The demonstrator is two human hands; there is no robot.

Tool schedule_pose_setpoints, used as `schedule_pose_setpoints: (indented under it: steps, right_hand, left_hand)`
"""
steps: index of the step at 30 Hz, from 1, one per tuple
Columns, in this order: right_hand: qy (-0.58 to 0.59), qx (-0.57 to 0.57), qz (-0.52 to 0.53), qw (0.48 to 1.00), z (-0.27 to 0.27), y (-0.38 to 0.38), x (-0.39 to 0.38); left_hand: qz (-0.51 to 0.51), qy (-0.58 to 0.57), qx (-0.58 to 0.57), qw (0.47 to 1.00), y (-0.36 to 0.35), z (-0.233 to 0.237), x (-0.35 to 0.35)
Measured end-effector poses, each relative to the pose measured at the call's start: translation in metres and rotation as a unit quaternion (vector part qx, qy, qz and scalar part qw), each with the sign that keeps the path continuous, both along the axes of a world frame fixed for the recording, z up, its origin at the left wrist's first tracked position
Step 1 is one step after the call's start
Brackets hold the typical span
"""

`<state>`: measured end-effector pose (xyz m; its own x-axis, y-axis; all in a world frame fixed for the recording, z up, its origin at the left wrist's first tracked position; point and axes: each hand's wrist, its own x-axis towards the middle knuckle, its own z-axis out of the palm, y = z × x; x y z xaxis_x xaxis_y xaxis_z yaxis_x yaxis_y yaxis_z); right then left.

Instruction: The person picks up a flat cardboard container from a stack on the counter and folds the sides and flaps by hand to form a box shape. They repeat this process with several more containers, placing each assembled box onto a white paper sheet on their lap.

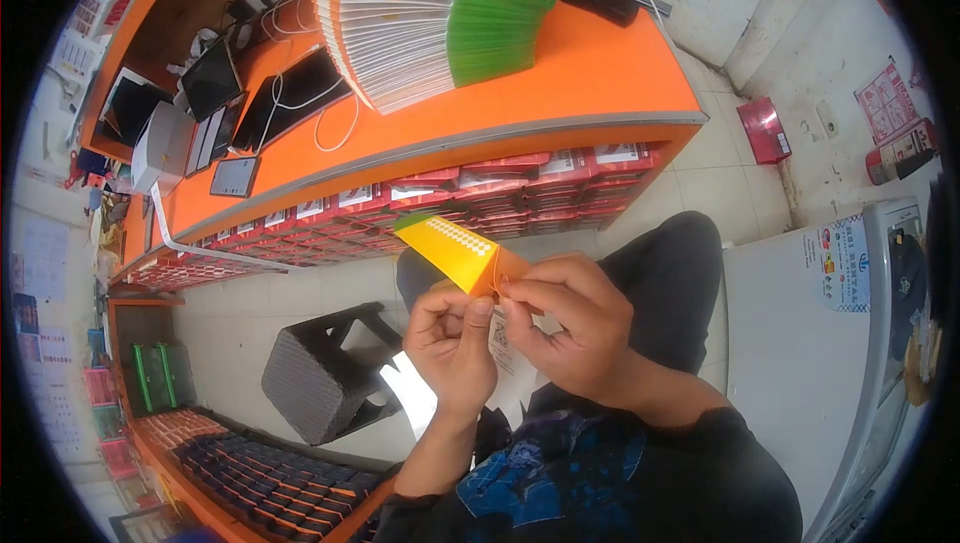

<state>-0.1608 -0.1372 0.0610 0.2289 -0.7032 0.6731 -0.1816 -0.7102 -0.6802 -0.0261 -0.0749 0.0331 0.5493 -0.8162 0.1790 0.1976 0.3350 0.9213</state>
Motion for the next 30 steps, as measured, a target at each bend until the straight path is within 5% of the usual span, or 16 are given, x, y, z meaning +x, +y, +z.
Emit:
schedule_pose_setpoints:
  steps: [21, 25, 29, 30]
  right_hand:
    - [0.014, 0.013, 0.009, 1.0, -0.009, 0.001, -0.001]
    - [0.012, 0.051, 0.089, 0.995, -0.014, -0.002, 0.0]
    - [-0.054, 0.159, 0.161, 0.973, -0.01, -0.015, -0.014]
    - [-0.053, 0.157, 0.163, 0.973, -0.007, -0.016, -0.011]
  left_hand:
    - [-0.086, -0.028, -0.012, 0.996, 0.007, -0.013, 0.007]
    - [-0.071, 0.005, -0.034, 0.997, 0.009, -0.013, -0.001]
    - [0.021, -0.161, -0.01, 0.987, 0.012, -0.005, 0.011]
    - [-0.018, -0.306, -0.022, 0.952, 0.013, -0.004, 0.017]
